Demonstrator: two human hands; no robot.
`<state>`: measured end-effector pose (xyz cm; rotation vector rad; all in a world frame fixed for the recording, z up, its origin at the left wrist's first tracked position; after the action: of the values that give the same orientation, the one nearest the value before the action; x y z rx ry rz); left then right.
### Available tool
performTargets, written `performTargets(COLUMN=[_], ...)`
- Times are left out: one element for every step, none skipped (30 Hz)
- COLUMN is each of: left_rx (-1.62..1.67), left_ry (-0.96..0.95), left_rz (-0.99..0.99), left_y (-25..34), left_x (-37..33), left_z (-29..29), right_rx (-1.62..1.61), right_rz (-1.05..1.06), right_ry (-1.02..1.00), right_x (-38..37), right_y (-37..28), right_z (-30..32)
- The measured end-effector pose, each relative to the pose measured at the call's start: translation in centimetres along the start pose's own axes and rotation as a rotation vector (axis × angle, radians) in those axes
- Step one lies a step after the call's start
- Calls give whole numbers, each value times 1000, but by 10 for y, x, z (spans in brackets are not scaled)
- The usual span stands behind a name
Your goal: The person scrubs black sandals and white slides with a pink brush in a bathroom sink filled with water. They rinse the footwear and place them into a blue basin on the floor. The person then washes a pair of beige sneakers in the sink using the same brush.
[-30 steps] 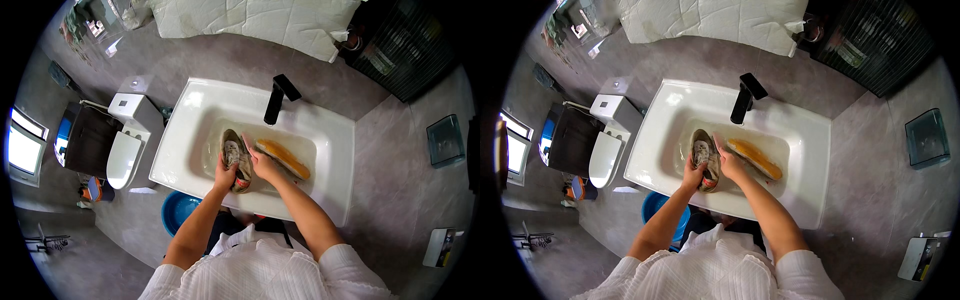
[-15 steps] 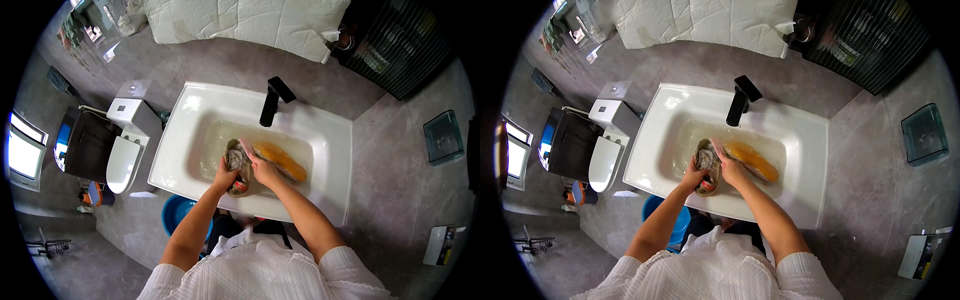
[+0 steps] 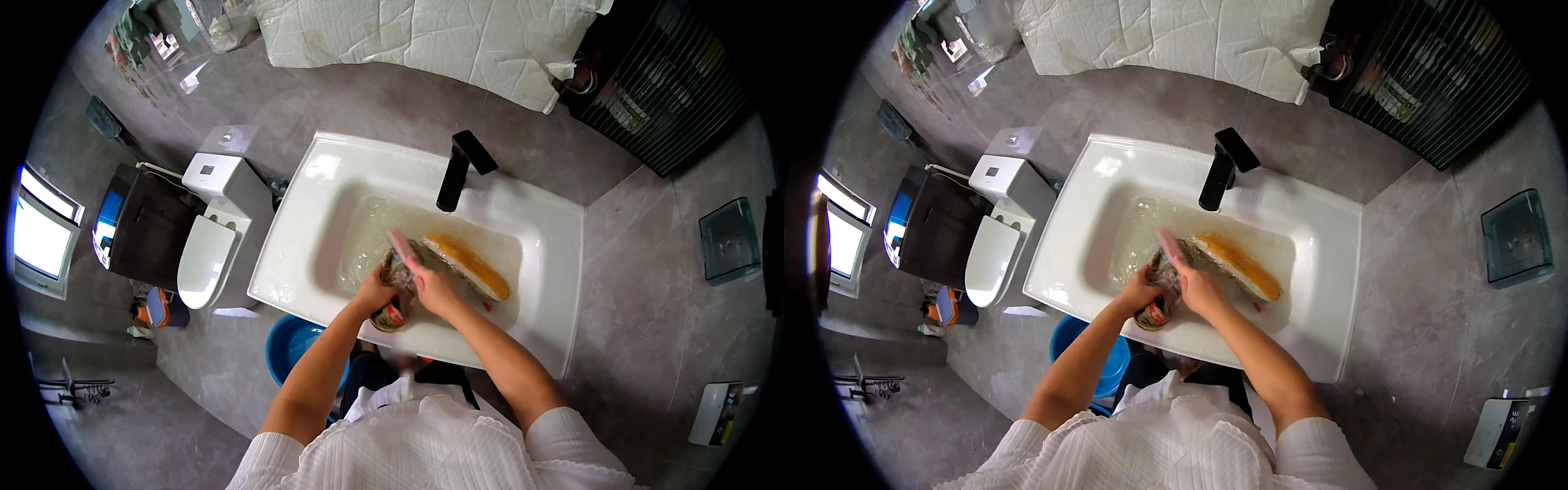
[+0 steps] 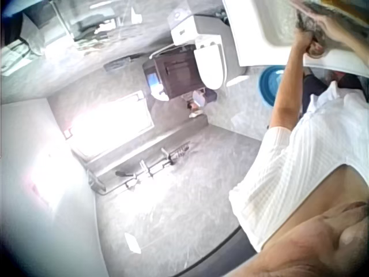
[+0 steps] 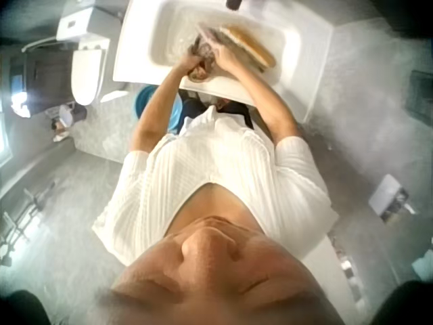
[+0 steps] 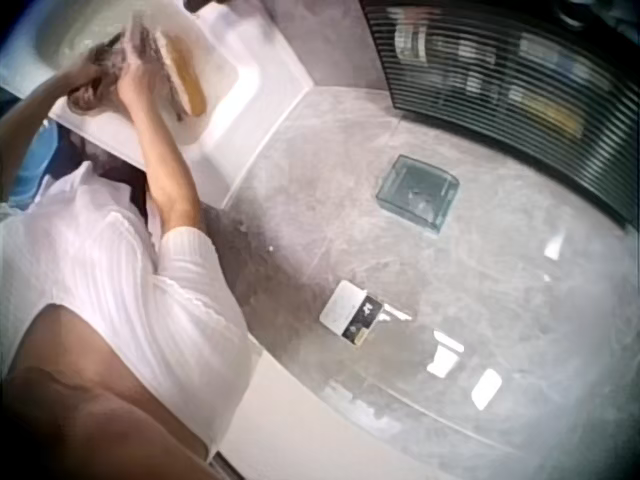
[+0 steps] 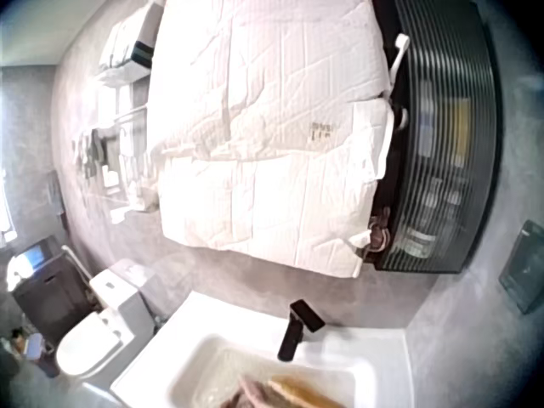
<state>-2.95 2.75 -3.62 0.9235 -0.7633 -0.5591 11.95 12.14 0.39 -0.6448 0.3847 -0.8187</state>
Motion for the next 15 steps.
performTargets(left_rx=[66,125,184,218,251,283,349,357,366,375,395,415,436,403,371], left_ry=[-17,-39,-62,-85,-104,-124,-140,-148,-158,-166,-157,-147,-144,-107,-70], left_rz=[39,73,108,94,77,61,62,40,17,-2,10,21,30,12,-5], left_y=[4,17,26,24,21,18,31,30,29,26,26,26,28,28,27], left_x=[0,3,5,7,6,6,12,12,10,9,9,10,12,11,11], left_z=[-1,1,1,1,3,3,-2,-1,0,1,2,4,5,5,6], right_rx=[-30,-64,-79,-14,47,109,136,137,139,140,98,75,56,39,10], right_rz=[12,19,112,77,46,15,-35,-33,-31,-31,-58,-55,-56,-56,3], right_ry=[-82,-155,-84,-79,-72,-65,-24,25,75,120,85,18,-44,-105,-81], right_x=[11,22,26,23,12,2,-5,-10,-15,-16,-13,-3,12,26,38], right_y=[-16,-24,-19,-16,-13,-11,1,8,15,18,6,-5,-15,-18,-16], right_z=[15,25,22,23,24,26,25,19,13,8,15,24,37,42,42])
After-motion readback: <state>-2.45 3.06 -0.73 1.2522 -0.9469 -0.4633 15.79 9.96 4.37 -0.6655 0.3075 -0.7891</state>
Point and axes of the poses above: each hand's wrist, its own x-axis away from the middle knuckle, its own z-axis out of the back of the hand, y = z × x, the point moved 3 cm from there along -x, towards the middle knuckle, and after that the axes turned 12 degrees about y, right-handed, at the moved point
